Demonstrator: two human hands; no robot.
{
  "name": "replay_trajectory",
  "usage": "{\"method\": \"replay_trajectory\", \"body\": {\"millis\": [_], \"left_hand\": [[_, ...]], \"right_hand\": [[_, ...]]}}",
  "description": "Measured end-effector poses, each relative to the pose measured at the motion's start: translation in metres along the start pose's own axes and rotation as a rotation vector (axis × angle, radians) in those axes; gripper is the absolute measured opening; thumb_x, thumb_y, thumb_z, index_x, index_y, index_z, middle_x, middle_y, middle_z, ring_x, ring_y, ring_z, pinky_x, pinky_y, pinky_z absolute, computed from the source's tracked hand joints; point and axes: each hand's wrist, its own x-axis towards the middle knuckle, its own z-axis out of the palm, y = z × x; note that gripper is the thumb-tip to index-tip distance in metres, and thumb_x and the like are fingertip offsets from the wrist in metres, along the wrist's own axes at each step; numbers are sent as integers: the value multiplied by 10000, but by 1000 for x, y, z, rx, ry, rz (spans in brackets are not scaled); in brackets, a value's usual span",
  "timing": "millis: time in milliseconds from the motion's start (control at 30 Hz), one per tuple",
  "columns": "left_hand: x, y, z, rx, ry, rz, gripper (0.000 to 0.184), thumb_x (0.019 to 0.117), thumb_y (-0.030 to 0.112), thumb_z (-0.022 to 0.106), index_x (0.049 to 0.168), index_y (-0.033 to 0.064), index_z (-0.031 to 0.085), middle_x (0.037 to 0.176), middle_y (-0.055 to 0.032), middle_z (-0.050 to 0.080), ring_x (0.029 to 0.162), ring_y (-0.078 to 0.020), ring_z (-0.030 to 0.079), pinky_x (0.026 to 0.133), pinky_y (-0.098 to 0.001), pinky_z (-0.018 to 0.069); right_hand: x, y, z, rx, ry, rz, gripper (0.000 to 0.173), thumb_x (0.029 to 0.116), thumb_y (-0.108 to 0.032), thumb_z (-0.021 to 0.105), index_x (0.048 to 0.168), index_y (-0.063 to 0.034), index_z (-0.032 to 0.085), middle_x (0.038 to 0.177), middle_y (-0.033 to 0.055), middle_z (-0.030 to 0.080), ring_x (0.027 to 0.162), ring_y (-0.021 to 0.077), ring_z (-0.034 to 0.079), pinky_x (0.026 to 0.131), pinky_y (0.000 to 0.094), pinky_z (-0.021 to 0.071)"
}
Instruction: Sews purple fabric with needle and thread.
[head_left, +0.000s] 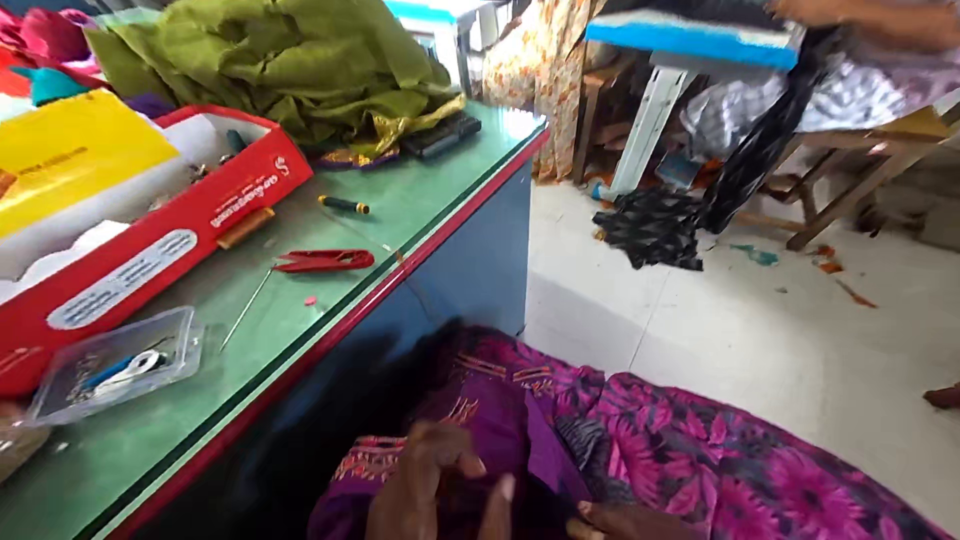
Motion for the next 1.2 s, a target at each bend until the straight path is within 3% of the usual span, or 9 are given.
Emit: {"method": "replay_trajectory", "body": {"millis": [100,167,233,367,433,533,667,733,1200], "left_hand": [[-32,1,-2,-153,-176,-190,447,1005,379,610,1025,-67,594,798,-88,629,654,-19,528,580,-169,426],[-38,-2,-1,-131,-203,-286,516,1008,454,579,1025,-60,618,748,-60,644,622,-8,566,578,-179,483],[-37,-6,-2,-144,-206,-367,443,1017,380,600,1043,-53,693,778,-63,697,684,-22,642,648,-218,547],[-29,-9,-5,-433,-285,-503,194,983,196,646,1033,17,702,806,101,670,656,106,547,595,-105,467],[-28,-7,-6,-519,-300,-561,116,962,140,655,1024,52,698,812,154,654,640,131,521,571,-82,439],[-30,-7,-6,-569,-296,-564,106,956,126,665,1027,56,703,825,155,663,638,132,517,563,-78,433],[-33,-7,-3,-576,-291,-557,102,949,124,672,1021,54,692,837,142,662,644,119,521,572,-86,441],[-34,-6,-3,-566,-288,-570,106,947,125,677,1019,48,687,841,133,666,643,114,523,575,-93,444],[-36,6,2,-521,-147,-568,68,902,75,695,964,58,674,821,137,670,644,101,545,578,-109,470]], "right_hand": [[-9,-8,17,-4,-71,-30,138,1006,-56,601,910,-56,701,981,99,760,958,169,701,949,223,506],[-9,-12,23,3,-109,-78,176,1011,-49,573,898,-60,707,973,101,762,940,179,700,937,229,508],[-9,-13,25,13,-134,-100,167,1021,-55,567,905,-65,686,966,99,759,947,174,705,935,220,515],[-7,-9,22,221,-118,110,92,994,-102,653,930,-43,681,966,83,748,1006,94,704,942,175,525],[-2,-8,18,382,-69,259,113,961,-172,702,959,-63,673,1001,13,746,1014,7,696,907,145,551],[1,-3,14,443,-11,359,124,950,-251,718,982,-134,693,983,-89,725,959,-52,679,845,129,573],[8,-8,7,353,-157,399,176,946,-196,724,942,-20,728,913,52,730,854,-12,672,780,116,543],[11,-12,4,286,-219,379,169,951,-176,712,955,-12,751,923,89,740,900,23,681,827,116,523],[17,-39,1,5,-253,370,136,953,-145,702,934,-31,774,870,128,719,821,140,665,778,161,517]]}}
